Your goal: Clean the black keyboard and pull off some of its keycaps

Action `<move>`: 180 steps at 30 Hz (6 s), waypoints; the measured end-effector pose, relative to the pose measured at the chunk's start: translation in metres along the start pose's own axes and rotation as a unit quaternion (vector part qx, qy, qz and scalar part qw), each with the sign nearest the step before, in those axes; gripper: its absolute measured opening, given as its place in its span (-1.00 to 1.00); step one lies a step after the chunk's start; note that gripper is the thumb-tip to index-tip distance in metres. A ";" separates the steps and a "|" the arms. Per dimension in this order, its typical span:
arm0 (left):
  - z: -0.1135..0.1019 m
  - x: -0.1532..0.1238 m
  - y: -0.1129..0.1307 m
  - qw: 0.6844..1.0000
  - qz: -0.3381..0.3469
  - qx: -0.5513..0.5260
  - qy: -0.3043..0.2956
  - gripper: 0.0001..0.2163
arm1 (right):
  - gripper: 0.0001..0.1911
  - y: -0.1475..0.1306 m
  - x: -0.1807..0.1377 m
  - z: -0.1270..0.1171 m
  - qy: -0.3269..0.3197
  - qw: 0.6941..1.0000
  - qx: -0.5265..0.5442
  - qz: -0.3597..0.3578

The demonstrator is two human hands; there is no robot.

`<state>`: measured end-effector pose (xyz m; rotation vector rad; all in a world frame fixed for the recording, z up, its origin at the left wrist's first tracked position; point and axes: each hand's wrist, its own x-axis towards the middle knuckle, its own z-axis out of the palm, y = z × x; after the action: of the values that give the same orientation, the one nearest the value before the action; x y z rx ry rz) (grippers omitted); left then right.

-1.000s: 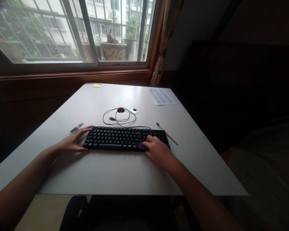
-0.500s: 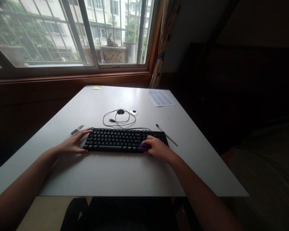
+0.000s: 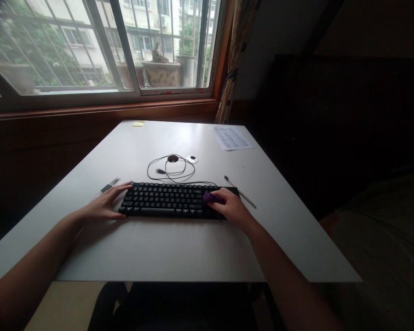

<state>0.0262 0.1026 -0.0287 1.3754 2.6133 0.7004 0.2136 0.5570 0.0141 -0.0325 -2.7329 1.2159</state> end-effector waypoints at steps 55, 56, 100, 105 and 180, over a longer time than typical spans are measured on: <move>0.000 0.001 -0.004 1.000 -0.003 0.001 -0.006 -0.11 | -0.73 0.012 -0.029 0.017 -0.019 0.849 -0.380 -0.367; 0.000 0.001 -0.005 1.000 -0.003 -0.001 -0.007 -0.10 | -0.73 0.011 -0.031 0.018 -0.017 0.852 -0.376 -0.364; 0.000 0.000 -0.004 1.000 0.003 0.019 -0.007 -0.11 | -0.75 0.050 -0.077 -0.058 0.154 0.914 -0.311 -0.209; -0.001 0.001 -0.004 0.999 0.005 0.029 -0.012 -0.12 | -0.78 0.036 -0.062 -0.048 0.227 0.911 -0.282 -0.198; 0.013 0.021 0.029 0.997 0.054 -0.002 0.055 -0.25 | -0.75 -0.004 -0.017 -0.004 -0.096 0.844 -0.391 -0.353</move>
<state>0.0398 0.1386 -0.0245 1.5275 2.6349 0.8169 0.2313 0.5561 0.0177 0.9440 -2.7511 -0.1168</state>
